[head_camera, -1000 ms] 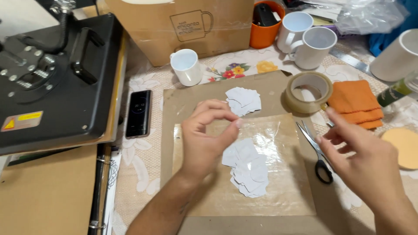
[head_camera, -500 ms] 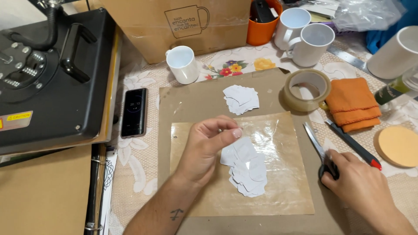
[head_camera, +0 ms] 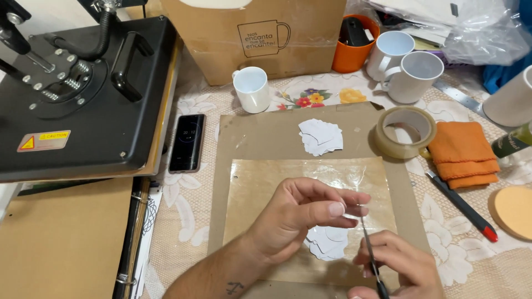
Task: Cutting and peeling individual stickers from a sheet to prepare them for application.
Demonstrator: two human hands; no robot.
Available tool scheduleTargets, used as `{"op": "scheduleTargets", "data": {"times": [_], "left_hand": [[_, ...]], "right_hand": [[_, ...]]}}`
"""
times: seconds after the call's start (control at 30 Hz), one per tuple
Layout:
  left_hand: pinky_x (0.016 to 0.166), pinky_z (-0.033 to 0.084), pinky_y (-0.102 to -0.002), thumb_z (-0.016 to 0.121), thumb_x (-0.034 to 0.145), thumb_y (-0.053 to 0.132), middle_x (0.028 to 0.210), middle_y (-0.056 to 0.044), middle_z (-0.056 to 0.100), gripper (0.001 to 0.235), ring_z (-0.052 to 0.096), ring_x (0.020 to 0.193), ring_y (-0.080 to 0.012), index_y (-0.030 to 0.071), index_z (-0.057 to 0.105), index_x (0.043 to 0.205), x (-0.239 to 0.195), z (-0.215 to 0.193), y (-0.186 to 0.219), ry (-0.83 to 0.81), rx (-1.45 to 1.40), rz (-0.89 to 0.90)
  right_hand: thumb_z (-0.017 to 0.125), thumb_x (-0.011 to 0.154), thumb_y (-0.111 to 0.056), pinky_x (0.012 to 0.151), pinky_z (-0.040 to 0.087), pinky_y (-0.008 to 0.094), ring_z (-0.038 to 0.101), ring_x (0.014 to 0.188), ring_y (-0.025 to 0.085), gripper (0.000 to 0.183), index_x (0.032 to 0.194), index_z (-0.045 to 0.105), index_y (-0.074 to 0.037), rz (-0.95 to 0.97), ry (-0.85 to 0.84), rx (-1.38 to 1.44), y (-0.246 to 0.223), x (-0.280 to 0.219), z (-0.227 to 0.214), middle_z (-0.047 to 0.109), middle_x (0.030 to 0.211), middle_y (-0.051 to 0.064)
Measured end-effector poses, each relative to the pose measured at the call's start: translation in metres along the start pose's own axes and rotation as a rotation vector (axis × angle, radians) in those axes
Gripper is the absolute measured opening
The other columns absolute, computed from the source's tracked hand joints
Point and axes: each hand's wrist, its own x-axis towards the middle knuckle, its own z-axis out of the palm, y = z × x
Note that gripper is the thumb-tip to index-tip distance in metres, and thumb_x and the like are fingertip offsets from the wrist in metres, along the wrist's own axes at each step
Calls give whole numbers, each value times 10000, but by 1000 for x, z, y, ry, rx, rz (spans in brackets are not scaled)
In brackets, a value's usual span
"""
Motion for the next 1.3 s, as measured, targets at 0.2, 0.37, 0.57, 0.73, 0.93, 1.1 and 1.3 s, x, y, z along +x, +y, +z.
{"op": "scheduleTargets", "data": {"times": [0.2,0.37,0.57,0.73,0.93,1.1,1.3], "left_hand": [[819,645,-413,758,845,99,1105,-250,726,122,717,1058,-372,6,724,916,1,-1,1,67,-3,8],[785,651,-434,761,848,95,1076,-219,732,132,721,1033,-367,-4,727,928,2,-5,-3,87,-22,12],[763,659,-406,758,851,81,1049,-208,733,119,723,1016,-358,-11,730,921,4,-4,-2,104,-13,9],[773,659,-380,760,854,84,999,-173,732,131,725,995,-312,-10,739,943,4,-1,3,107,24,17],[727,660,-332,752,847,17,879,-62,604,52,595,806,-160,31,707,870,-2,0,20,106,166,348],[968,525,-298,742,811,178,1028,-53,669,1023,640,1021,-139,145,120,1622,-2,8,45,232,823,377],[910,556,-292,730,825,123,915,-34,711,914,670,920,-119,155,245,1599,6,6,39,279,861,329]], "right_hand": [[885,626,-423,521,488,179,604,506,51,374,787,752,-112,-35,1,-46,5,6,5,676,769,-22],[879,610,-420,493,497,160,601,517,53,399,807,757,-96,-41,23,-36,6,8,7,692,776,-11],[858,633,-435,469,509,140,596,517,41,376,757,731,-103,-72,0,-55,13,12,6,690,762,-21],[877,604,-369,416,460,140,551,538,43,367,725,673,-89,-100,34,-71,21,13,11,694,742,-10],[913,635,-394,598,500,207,631,695,61,417,872,746,-94,-247,320,-613,26,19,6,700,864,3],[804,1035,-367,547,411,273,612,676,113,171,1065,769,-202,-348,377,-1224,24,21,-3,714,1013,-95],[653,1081,-302,514,322,229,449,478,157,155,1178,773,-296,-428,286,-1498,35,15,-16,742,1114,-156]]}}
